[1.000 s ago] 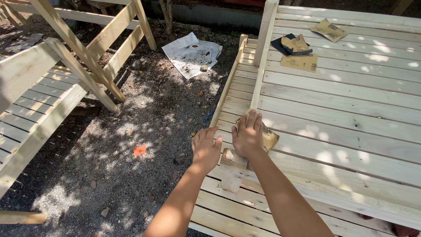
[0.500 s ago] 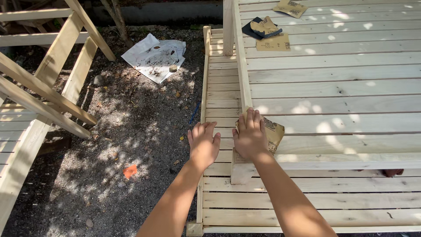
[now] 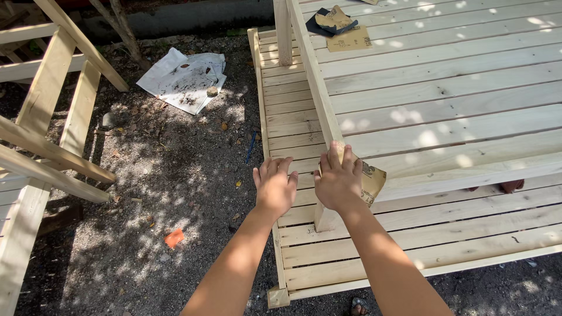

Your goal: The person sands the slatted surface of a wooden furniture frame using sheets of sandpaper, rubbing the paper back and forth across the planks. They reposition the sandpaper, switch to a darker abrasive sheet, and continue sanding along the edge rail and corner blocks of the frame.

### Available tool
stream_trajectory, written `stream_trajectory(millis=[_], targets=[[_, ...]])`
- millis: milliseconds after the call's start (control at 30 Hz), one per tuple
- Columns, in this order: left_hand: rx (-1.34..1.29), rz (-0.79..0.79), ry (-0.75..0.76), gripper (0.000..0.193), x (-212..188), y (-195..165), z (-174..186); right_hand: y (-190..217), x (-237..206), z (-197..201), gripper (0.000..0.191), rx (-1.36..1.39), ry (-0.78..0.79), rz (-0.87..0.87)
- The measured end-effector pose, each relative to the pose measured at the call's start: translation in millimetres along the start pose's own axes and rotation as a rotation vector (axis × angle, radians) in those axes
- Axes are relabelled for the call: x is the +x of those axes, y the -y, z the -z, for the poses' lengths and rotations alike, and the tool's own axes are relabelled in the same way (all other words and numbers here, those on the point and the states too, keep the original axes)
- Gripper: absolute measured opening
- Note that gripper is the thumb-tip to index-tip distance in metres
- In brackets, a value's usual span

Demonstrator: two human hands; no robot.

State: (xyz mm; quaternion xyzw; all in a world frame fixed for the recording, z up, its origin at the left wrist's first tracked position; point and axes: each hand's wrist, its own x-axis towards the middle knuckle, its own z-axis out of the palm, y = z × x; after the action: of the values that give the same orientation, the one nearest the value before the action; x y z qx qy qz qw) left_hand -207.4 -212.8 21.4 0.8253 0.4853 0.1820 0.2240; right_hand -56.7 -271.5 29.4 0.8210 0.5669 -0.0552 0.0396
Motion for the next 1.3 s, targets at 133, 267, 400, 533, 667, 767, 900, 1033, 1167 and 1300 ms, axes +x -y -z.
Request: stream_trajectory(millis=[133,267,400,533,667,767,900,1033,1167,1300], targets=[[-0.004,-0.046,0.015,0.047,-0.4,-1.3,-2.1,-7.8,-39.8,-14.0,0.069,-0.060,-0.226,0.062],[-0.006,-0.050,0.002,0.046,3.7,0.2,-1.2,-14.8,-9.8,-6.1,0.068,0.065,-0.136,-0.001],[-0.020,-0.107,-0.018,0.046,2.2,0.4,-3.6,-16.8,14.9,3.7,0.070,0.176,-0.118,-0.003],[-0.048,-0.053,0.007,0.047,2.1,-3.1,-6.3,-24.7,-30.1,-14.8,0.066,0.137,-0.193,0.055],[-0.050,-0.059,-0.017,0.048,8.3,-5.9,-9.2,-30.1,-45.8,-17.6,0.068,0.198,-0.231,0.107],[-0.043,-0.047,-0.063,0.048,13.5,-7.4,-13.3,-28.1,-8.7,-4.4,0.069,0.189,-0.176,0.100],[-0.056,-0.019,-0.135,0.049,17.6,-12.3,-17.9,-20.2,53.6,19.5,0.069,0.189,-0.057,0.082],[-0.086,0.046,-0.211,0.052,13.3,-22.1,-25.6,-20.8,63.3,23.0,0.068,0.100,-0.068,0.160],[-0.127,0.163,-0.248,0.054,12.1,-39.1,-35.5,-34.2,-0.6,-4.5,0.068,0.215,-0.119,0.231],[-0.165,0.306,-0.318,0.055,15.8,-56.8,-47.8,-44.5,-7.1,-19.3,0.066,0.253,-0.159,0.286]])
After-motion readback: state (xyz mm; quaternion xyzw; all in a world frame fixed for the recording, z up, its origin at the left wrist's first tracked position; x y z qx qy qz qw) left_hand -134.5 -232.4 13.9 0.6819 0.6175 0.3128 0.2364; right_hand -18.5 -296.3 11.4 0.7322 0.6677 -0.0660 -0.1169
